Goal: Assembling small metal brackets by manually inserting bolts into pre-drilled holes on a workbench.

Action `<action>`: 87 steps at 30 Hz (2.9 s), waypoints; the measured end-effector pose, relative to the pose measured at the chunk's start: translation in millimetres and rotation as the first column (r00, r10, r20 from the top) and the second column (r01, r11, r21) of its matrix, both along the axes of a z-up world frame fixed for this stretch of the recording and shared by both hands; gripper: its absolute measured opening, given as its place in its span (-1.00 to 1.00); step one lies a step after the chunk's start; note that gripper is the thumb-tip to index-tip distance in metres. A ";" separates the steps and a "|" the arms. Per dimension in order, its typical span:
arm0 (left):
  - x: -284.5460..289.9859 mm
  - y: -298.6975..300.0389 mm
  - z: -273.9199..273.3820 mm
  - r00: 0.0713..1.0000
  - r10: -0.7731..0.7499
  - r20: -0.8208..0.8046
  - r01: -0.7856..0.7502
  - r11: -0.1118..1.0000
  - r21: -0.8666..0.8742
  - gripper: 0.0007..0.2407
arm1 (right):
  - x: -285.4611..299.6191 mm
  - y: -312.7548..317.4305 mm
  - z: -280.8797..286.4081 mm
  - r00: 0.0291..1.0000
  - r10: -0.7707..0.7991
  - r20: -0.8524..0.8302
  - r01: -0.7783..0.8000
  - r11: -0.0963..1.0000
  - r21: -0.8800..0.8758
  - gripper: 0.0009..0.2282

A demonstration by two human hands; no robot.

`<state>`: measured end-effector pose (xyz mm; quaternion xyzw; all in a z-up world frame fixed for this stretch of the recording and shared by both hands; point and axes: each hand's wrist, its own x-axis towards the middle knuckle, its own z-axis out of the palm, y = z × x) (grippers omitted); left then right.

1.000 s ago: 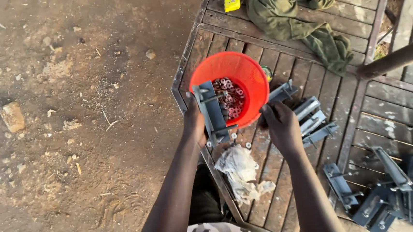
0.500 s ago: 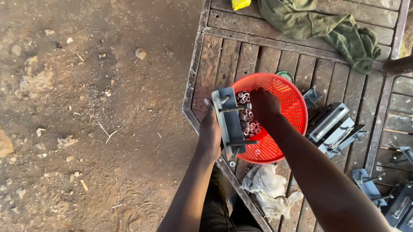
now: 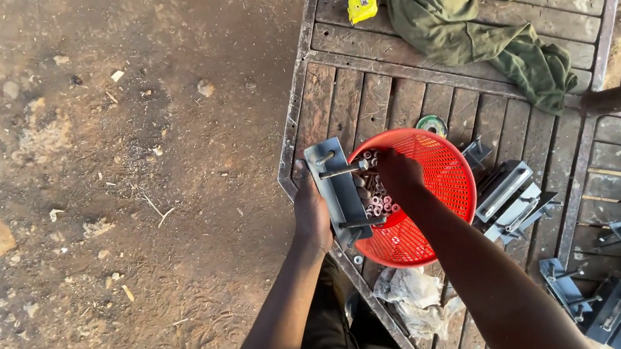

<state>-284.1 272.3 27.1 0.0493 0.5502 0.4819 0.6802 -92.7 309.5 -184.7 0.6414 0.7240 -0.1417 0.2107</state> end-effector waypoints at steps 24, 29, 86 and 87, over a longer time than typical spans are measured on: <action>-10.7 -1.8 -49.3 0.946 -0.085 0.312 0.037 0.987 0.156 -0.35 | 9.1 -10.6 1.7 0.555 -0.541 -0.632 0.497 0.825 -0.269 -0.78; -10.9 -3.4 -44.4 0.943 -0.067 0.326 0.023 0.991 0.135 -0.36 | -11.8 -19.8 57.5 0.826 -0.298 -0.478 0.218 0.952 -0.216 -0.79; -17.2 2.8 -63.5 0.910 -0.127 0.396 0.073 0.986 0.149 -0.23 | -11.8 -67.0 -85.1 0.809 -0.439 -0.390 0.354 0.894 -0.274 -0.79; -18.1 3.0 -65.9 0.912 -0.133 0.389 0.085 0.986 0.140 -0.22 | -8.8 -67.7 -102.8 0.849 -0.396 -0.349 0.334 0.915 -0.225 -0.81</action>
